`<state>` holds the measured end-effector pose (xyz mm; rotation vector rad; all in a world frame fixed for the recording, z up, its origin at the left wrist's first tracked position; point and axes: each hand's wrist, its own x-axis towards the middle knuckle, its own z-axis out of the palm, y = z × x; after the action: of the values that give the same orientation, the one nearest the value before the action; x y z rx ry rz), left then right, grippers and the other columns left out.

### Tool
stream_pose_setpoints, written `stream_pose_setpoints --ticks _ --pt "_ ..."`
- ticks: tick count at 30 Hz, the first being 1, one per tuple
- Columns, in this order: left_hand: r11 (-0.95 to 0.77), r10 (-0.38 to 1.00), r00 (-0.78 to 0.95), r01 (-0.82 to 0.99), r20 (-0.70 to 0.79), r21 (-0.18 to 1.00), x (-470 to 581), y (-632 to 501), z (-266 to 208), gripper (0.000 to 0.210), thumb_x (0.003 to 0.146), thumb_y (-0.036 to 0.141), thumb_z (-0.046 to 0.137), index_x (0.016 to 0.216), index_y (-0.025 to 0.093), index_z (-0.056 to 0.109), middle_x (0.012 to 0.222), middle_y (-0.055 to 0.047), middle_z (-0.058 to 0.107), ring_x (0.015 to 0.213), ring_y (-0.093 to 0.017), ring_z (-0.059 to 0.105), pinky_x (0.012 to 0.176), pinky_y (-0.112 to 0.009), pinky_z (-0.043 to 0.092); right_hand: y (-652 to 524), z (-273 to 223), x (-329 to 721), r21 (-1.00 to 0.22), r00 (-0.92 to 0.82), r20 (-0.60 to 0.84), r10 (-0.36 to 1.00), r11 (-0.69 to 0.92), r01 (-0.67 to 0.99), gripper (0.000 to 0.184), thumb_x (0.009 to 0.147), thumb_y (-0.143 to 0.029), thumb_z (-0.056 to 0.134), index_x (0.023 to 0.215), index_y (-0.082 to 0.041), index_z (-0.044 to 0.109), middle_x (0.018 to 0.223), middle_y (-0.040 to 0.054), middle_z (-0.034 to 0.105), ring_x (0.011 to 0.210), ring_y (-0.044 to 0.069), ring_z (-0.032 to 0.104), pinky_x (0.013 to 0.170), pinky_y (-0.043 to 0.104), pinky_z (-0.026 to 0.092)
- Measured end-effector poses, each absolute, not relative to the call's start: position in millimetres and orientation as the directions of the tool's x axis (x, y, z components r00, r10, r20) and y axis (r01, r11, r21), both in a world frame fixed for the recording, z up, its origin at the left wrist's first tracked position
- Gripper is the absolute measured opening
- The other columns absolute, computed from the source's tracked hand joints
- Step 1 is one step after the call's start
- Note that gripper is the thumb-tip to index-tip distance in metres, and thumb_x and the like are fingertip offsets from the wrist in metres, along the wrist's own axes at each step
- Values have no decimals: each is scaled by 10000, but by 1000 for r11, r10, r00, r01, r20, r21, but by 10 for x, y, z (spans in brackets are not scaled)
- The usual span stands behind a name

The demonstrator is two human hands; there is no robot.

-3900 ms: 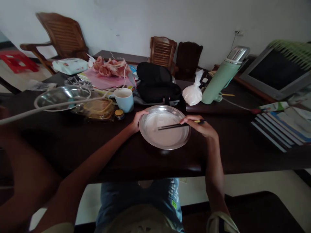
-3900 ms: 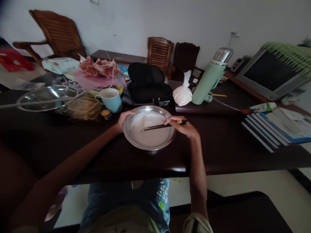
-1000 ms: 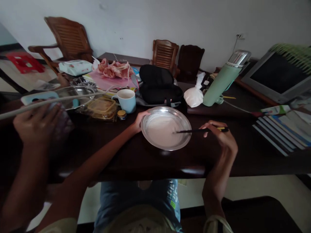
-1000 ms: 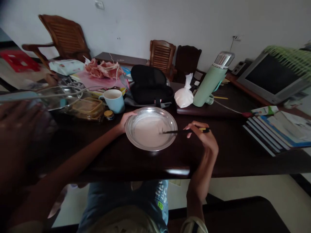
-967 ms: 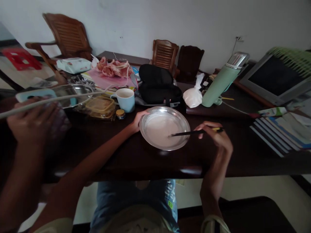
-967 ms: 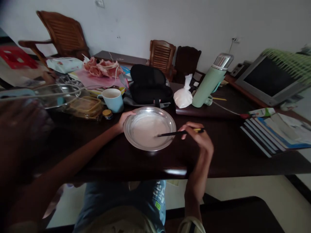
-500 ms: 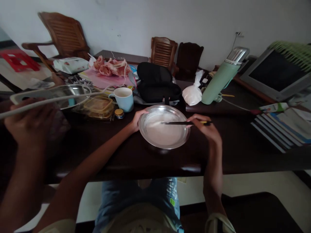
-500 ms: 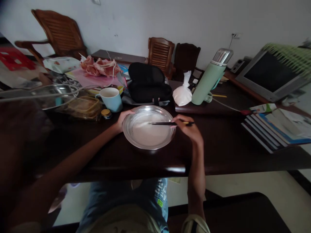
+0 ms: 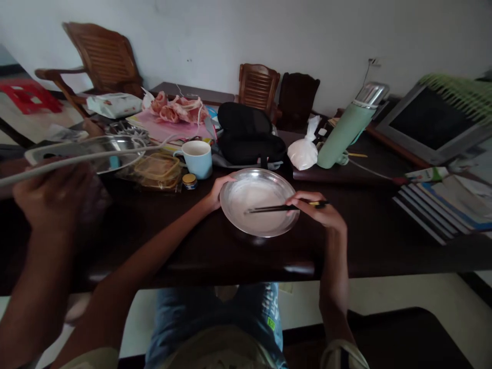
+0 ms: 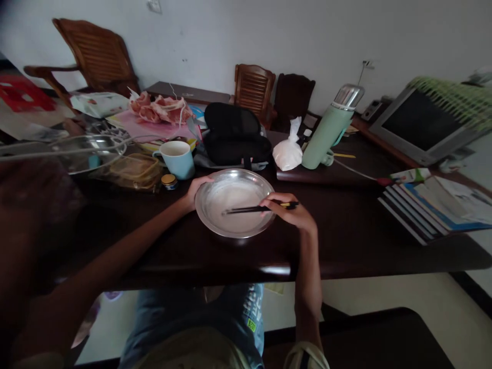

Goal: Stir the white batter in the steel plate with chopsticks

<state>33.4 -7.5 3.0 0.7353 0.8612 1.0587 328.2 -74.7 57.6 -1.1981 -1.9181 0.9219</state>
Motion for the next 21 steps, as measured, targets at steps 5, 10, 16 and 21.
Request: stream_pose_setpoints --ticks 5,10,16,21 --pt "327 939 255 -458 -230 827 332 -54 8 275 710 186 525 914 166 708 663 -20 688 628 -185 631 655 -280 495 -764 578 3365 -795 -81 292 953 289 533 235 860 -353 594 698 -231 711 677 5 729 791 230 702 786 327 497" --pt "294 940 303 -479 -158 827 315 -6 -75 340 690 186 543 984 165 713 747 -37 718 666 -185 642 651 -265 498 -768 590 3305 -795 -316 206 926 347 498 198 857 -363 595 784 -243 734 815 9 758 824 236 703 773 337 511" --pt "334 935 277 -468 -223 819 321 -18 -64 330 722 202 525 991 148 707 668 -32 702 602 -191 624 626 -292 492 -805 590 3394 -796 -194 248 949 314 518 234 867 -363 588 713 -237 710 703 10 734 774 232 697 786 341 511" --pt "370 925 254 -452 -281 812 326 -50 -3 251 765 196 505 894 168 718 602 -24 672 571 -185 608 589 -278 481 -797 576 3309 -787 -257 249 934 350 508 194 866 -359 589 800 -237 724 856 19 753 864 234 701 810 343 517"
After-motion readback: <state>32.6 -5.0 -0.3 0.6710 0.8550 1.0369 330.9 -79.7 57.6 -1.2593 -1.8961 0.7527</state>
